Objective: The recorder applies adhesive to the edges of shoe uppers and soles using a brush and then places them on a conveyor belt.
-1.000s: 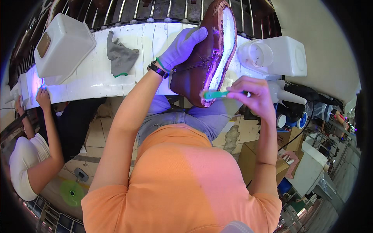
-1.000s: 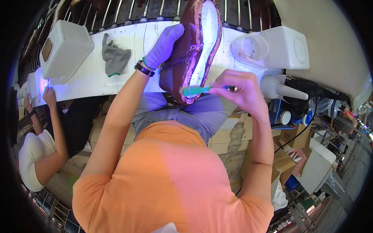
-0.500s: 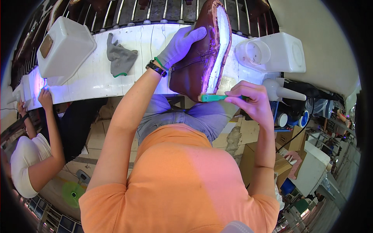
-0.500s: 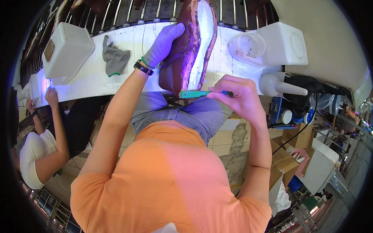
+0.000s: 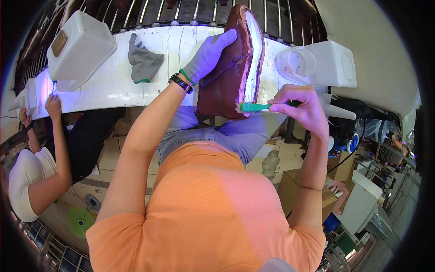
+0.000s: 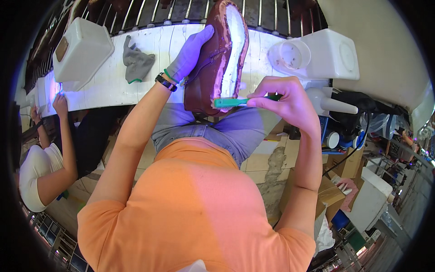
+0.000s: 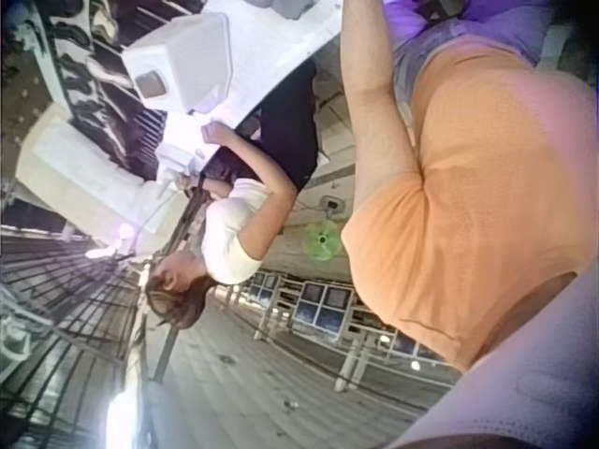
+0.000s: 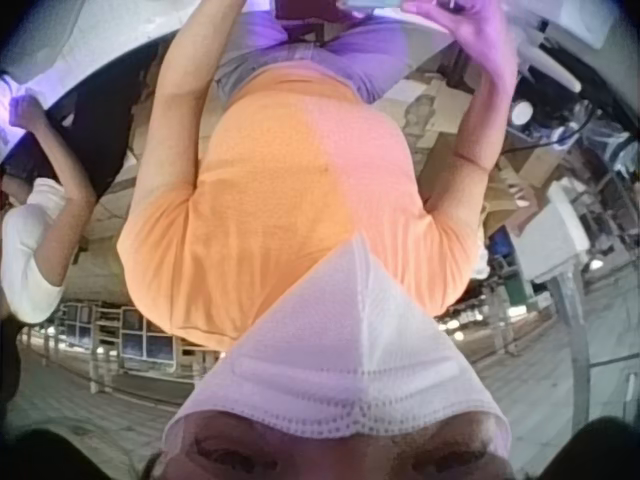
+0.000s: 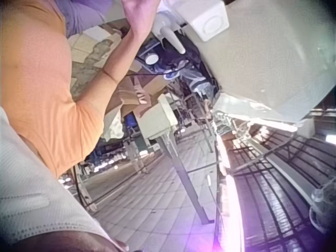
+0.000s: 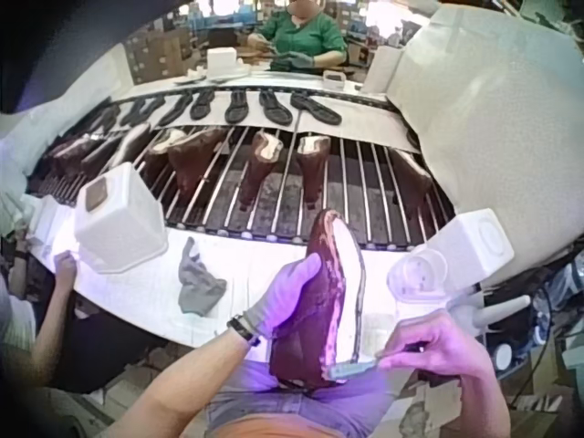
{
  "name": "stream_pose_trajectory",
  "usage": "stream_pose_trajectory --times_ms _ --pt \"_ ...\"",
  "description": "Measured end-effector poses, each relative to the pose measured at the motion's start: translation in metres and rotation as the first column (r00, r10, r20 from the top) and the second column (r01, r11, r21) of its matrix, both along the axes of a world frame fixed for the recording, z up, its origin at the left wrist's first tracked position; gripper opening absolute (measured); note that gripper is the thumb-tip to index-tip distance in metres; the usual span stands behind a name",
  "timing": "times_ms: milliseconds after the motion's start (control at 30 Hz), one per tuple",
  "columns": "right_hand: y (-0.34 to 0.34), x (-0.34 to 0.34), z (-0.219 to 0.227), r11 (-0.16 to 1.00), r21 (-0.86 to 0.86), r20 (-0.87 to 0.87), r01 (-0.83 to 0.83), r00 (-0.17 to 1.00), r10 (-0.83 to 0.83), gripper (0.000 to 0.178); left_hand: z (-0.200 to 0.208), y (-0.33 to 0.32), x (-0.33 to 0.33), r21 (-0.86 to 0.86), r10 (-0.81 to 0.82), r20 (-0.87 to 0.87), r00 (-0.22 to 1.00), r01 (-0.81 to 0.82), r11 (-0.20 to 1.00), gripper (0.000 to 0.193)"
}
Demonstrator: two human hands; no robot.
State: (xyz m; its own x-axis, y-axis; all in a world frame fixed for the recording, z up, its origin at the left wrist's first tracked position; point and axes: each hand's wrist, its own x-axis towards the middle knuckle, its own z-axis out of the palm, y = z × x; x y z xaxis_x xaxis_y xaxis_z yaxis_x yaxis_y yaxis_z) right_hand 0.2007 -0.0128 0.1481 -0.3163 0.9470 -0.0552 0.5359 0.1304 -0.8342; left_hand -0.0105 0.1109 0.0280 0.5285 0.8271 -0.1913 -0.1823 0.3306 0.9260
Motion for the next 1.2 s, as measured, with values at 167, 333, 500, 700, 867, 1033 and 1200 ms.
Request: stream_pose_trajectory --times_ms 167,333,500,700,867,1033,1200 --pt "0.027 0.003 -0.010 0.964 0.009 0.045 0.266 0.963 -0.266 0.014 -0.002 -0.008 0.002 -0.113 0.022 0.044 0.999 -0.016 0.993 0.057" --pt "0.019 0.004 0.004 0.996 -0.072 0.023 0.055 0.998 -0.053 0.013 -0.004 -0.012 -0.001 -0.164 -0.003 -0.008 1.000 0.001 0.986 0.059" --pt "0.015 0.007 0.019 0.977 -0.198 0.010 -0.077 0.997 0.080 0.012 -0.008 -0.016 -0.003 -0.209 -0.034 0.000 0.999 0.033 0.977 0.060" --pt "0.026 0.006 0.032 0.949 -0.252 -0.048 -0.187 0.982 0.181 0.011 0.007 -0.026 -0.001 -0.275 -0.144 0.006 0.990 0.140 0.951 0.053" --pt "0.037 -0.002 0.043 0.932 -0.188 -0.092 -0.311 0.950 0.298 0.019 0.018 -0.046 0.000 -0.265 -0.136 0.141 0.981 0.170 0.949 0.043" --pt "0.044 -0.012 0.047 0.918 -0.113 -0.146 -0.379 0.921 0.362 0.017 0.028 -0.065 -0.006 -0.304 -0.307 0.444 0.842 0.464 0.832 0.034" --pt "0.051 -0.020 0.054 0.909 0.002 -0.152 -0.416 0.899 0.412 0.015 0.013 -0.092 0.008 -0.444 -0.222 0.653 0.724 0.603 0.663 0.045"
